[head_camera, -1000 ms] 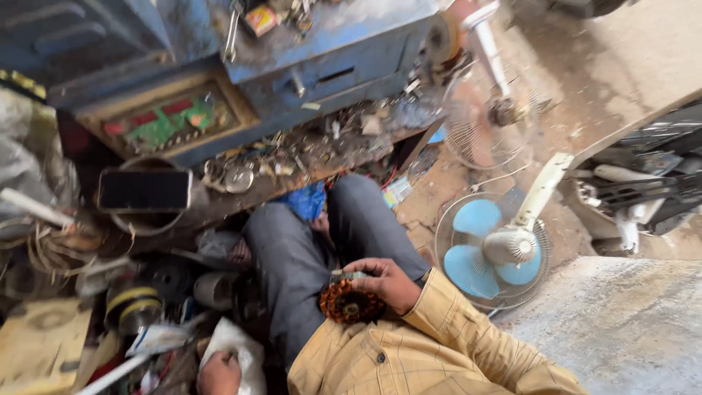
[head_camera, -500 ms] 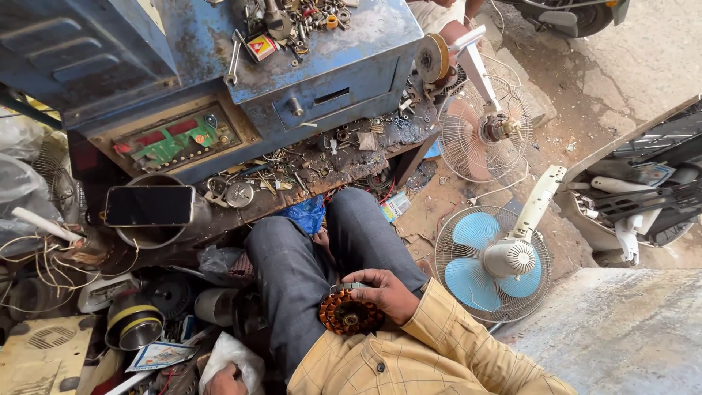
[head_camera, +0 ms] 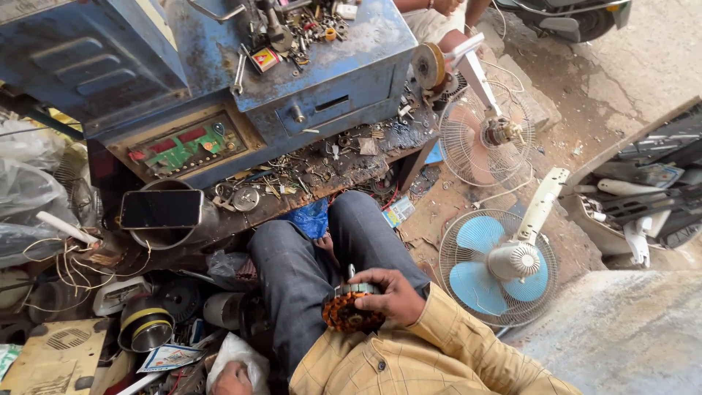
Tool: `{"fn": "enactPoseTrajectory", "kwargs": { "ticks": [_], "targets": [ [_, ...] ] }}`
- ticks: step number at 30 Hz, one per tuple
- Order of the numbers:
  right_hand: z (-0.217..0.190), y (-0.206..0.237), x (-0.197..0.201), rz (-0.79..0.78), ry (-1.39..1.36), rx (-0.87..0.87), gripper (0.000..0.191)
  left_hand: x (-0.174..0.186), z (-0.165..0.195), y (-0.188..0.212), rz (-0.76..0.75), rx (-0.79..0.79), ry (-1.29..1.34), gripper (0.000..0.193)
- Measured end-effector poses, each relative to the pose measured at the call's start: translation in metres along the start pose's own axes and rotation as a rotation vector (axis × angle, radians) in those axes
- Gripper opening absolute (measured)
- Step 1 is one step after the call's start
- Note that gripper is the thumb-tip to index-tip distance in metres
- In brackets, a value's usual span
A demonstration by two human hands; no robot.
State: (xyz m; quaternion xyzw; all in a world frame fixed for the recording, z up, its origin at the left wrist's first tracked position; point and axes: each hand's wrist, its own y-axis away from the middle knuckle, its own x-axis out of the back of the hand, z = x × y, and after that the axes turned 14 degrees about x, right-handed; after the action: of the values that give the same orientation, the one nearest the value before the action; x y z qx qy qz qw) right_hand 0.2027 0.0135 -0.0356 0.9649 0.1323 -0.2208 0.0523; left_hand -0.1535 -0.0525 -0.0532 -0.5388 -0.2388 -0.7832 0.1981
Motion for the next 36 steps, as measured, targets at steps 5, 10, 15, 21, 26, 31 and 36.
{"fn": "enactPoseTrajectory", "kwargs": {
  "ticks": [5,10,15,21,26,31,36],
  "targets": [
    [-0.048,0.017,0.019,0.085,0.052,0.117,0.04,0.008,-0.004,-0.006,0.137,0.005,0.019,0.027],
    [-0.062,0.031,0.053,0.253,-0.163,0.268,0.043,0.011,0.009,-0.017,0.011,-0.171,0.556,0.02],
    [-0.036,0.04,0.071,0.39,-0.158,0.206,0.044,0.007,0.056,-0.006,-0.474,0.178,1.29,0.018],
    [-0.009,0.04,0.054,0.417,0.071,0.141,0.043,-0.002,0.132,0.03,-0.826,0.045,1.429,0.017],
    [-0.018,0.048,0.059,0.434,-0.076,0.153,0.044,-0.041,0.169,0.052,-0.97,-0.108,1.313,0.019],
    [-0.019,0.056,0.069,0.353,0.174,0.115,0.044,-0.067,0.174,0.057,-0.968,-0.286,1.342,0.007],
    [-0.016,0.048,0.068,0.475,-0.069,0.113,0.046,-0.057,0.196,0.054,-1.037,-0.208,1.31,0.004]
  ]
}}
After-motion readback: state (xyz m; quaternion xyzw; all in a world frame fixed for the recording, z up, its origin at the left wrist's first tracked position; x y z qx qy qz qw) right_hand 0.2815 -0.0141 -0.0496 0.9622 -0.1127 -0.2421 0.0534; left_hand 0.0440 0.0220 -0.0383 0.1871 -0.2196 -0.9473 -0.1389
